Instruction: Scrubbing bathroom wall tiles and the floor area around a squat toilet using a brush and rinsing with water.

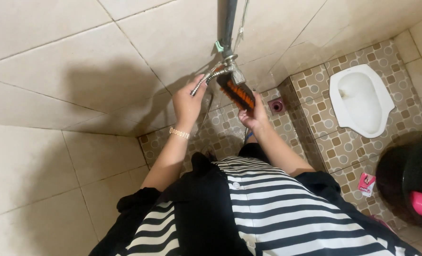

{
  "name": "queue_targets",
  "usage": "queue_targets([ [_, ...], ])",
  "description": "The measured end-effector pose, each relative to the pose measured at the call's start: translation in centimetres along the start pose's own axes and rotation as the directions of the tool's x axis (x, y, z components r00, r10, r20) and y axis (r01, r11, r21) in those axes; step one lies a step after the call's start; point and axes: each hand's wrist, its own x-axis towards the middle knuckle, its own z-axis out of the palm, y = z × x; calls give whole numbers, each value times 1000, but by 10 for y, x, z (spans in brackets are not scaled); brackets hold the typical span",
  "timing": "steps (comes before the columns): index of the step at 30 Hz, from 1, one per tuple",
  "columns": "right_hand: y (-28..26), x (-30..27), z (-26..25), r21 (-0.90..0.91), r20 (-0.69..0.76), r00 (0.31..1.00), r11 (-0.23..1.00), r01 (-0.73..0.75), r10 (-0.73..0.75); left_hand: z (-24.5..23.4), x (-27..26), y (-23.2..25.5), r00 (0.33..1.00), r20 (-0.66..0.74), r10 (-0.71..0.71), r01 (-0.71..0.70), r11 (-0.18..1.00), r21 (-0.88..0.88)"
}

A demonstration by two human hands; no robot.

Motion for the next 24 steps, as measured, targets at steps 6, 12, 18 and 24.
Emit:
queue_targets([
  [6, -1, -28, 33, -145, 46, 997, 987, 74, -68, -7, 2, -13, 999, 13, 46, -47, 994, 99],
  [12, -32, -54, 12, -143, -31, 989, 980, 142, -148, -21, -3, -29, 996, 47, 72, -79, 981, 177],
  [18, -95, -75, -11, -356, -132, 548, 556, 751, -826, -21, -2, -32, 995, 36, 94, -97, 989, 112],
  [24, -138, -182, 67, -283, 826, -3, -419, 863, -564, -3, 17, -34, 906, 121, 406, -423, 882, 210],
])
